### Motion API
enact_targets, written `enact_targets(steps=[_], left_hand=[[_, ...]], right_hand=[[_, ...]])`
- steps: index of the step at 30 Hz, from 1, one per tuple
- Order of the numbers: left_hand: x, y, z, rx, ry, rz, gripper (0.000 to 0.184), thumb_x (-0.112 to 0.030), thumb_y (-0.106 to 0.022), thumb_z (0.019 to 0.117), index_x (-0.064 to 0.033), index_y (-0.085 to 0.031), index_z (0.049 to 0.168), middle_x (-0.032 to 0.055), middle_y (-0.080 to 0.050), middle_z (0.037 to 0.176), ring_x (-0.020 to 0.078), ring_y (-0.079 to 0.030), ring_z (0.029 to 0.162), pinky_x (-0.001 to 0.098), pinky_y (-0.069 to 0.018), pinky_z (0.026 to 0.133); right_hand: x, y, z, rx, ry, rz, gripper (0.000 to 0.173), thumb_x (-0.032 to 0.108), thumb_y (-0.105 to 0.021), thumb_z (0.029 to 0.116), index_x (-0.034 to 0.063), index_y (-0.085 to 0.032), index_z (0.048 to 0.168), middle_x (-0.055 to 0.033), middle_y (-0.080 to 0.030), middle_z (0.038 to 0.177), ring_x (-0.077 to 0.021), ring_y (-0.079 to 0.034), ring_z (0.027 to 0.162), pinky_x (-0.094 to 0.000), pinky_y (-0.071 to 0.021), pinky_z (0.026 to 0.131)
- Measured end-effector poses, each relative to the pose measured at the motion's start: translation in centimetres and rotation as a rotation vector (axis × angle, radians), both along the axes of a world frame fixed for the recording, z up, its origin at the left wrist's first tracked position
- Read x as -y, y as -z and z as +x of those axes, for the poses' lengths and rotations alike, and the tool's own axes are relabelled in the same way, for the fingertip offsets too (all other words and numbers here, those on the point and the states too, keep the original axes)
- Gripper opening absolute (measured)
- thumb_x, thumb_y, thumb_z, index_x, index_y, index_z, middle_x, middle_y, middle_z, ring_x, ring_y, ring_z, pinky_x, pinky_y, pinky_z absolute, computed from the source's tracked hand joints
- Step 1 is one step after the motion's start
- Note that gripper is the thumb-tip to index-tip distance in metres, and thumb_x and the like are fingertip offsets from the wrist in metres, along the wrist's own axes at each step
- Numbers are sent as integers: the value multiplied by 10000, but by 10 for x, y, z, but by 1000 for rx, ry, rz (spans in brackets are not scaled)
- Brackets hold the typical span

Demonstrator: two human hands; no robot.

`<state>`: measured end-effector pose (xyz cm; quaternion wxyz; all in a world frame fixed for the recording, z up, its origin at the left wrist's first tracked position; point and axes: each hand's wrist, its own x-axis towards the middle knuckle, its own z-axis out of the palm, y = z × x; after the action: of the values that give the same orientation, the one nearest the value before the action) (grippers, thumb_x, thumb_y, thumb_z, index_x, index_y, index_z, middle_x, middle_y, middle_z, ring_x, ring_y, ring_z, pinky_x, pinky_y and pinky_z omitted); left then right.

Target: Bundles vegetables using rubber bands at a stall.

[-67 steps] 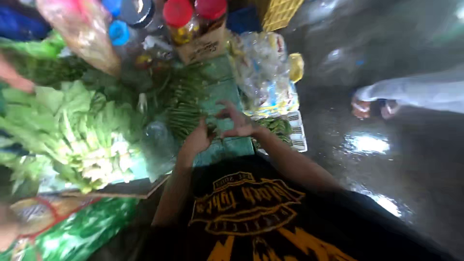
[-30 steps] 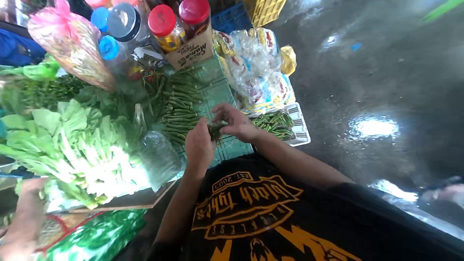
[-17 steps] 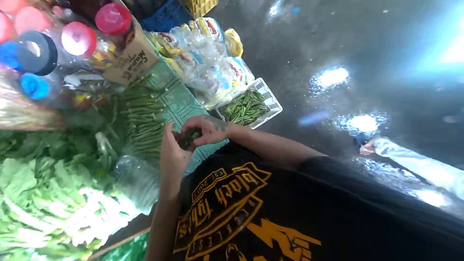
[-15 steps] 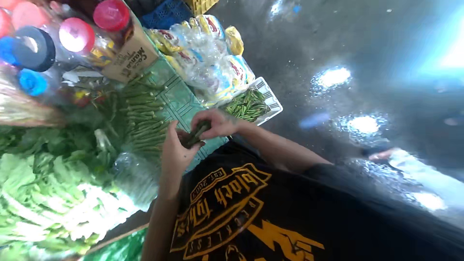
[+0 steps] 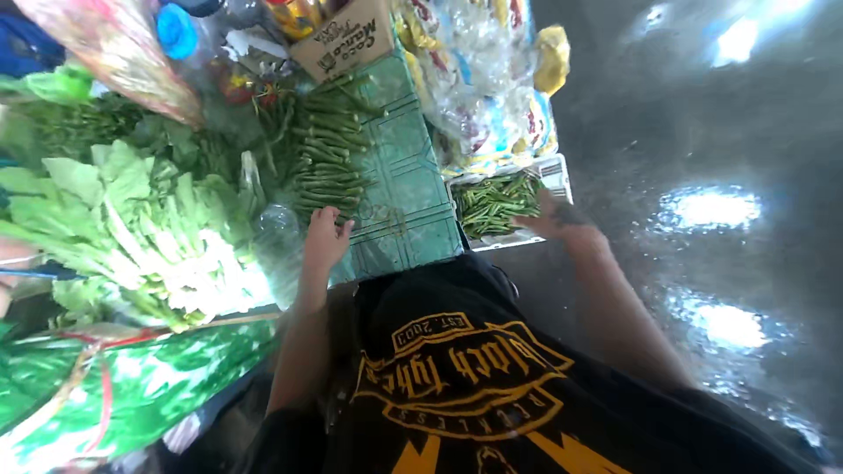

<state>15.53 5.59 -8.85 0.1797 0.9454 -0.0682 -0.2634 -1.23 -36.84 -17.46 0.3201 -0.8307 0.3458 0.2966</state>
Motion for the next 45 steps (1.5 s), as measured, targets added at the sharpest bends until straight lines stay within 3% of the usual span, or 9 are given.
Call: enact_targets(steps=[6, 13, 20, 25, 29, 31, 34, 40, 45], left_hand=[[10, 10, 16, 134, -57, 18, 574, -346, -687, 974, -29, -521, 1423, 289, -534, 1367, 454, -562, 1247, 596, -506, 1016], [21, 23, 28, 247, -87, -313, 468, -289, -639, 989, -33, -561, 1374, 252, -575, 1326, 384, -584, 1227, 537, -515, 1027], [21, 17, 52, 393, 50, -310, 436, -197, -602, 1006, -87, -551, 1425, 204, -555, 1407, 380, -528, 1320, 556, -476, 1069], [47, 34, 97, 619, 388, -244, 594, -116, -681, 937, -234, -522, 1497, 34, -513, 1538, 252, -389, 1487, 576, -220, 1240], [48, 21, 116, 332, 244, -424, 380, -119, -609, 1002, -75, -572, 1377, 159, -653, 1289, 322, -624, 1215, 553, -440, 1103], [36, 18, 114, 75, -40, -702, 514, -251, -512, 1067, -148, -361, 1548, 144, -652, 1294, 293, -693, 1050, 536, -590, 880], [29, 35, 109, -239, -380, -1137, 469, -340, -460, 1096, -290, -320, 1541, 50, -557, 841, 159, -520, 572, 341, -502, 510], [0, 23, 109, -77, -360, -1002, 411, -295, -423, 1089, -70, -448, 1432, 105, -662, 1082, 201, -672, 951, 425, -585, 850], [-4, 0, 123, 98, -248, -879, 441, -359, -450, 1085, -78, -436, 1424, 127, -676, 1112, 211, -685, 951, 456, -590, 825]], right_hand=[[-124, -40, 132, 608, -389, 453, 406, 378, -670, 978, 96, -674, 1270, -91, -744, 1068, -222, -737, 899, -483, -621, 824], [-221, -23, 266, 465, -444, -218, 527, 348, -721, 906, 74, -636, 1348, -232, -489, 1483, -436, -432, 1405, -611, -475, 1049], [-230, -38, 256, 429, -493, -359, 521, 429, -625, 944, 23, -636, 1271, -212, -602, 1354, -403, -532, 1314, -598, -474, 1023], [-215, -89, 229, 588, -631, -267, 407, 351, -628, 895, 41, -676, 1154, -173, -682, 1146, -349, -644, 1130, -579, -517, 946], [-176, -89, 255, 627, -287, 331, 549, 322, -714, 917, 25, -582, 1359, -160, -689, 1117, -238, -677, 955, -445, -578, 862], [-165, -68, 277, 588, -131, 221, 501, 379, -638, 992, 125, -574, 1420, -180, -641, 1283, -291, -663, 1096, -497, -569, 925], [-169, -30, 303, 497, -314, -178, 510, 343, -684, 972, 219, -573, 1455, -206, -546, 1421, -375, -581, 1263, -568, -535, 994], [-188, -67, 296, 668, -289, -294, 278, 178, -567, 999, 61, -683, 1223, -209, -636, 1211, -333, -669, 1056, -498, -587, 885], [-188, -150, 277, 884, -422, 203, 201, 116, -621, 949, 34, -726, 1099, -110, -649, 1108, -144, -668, 834, -321, -617, 721]])
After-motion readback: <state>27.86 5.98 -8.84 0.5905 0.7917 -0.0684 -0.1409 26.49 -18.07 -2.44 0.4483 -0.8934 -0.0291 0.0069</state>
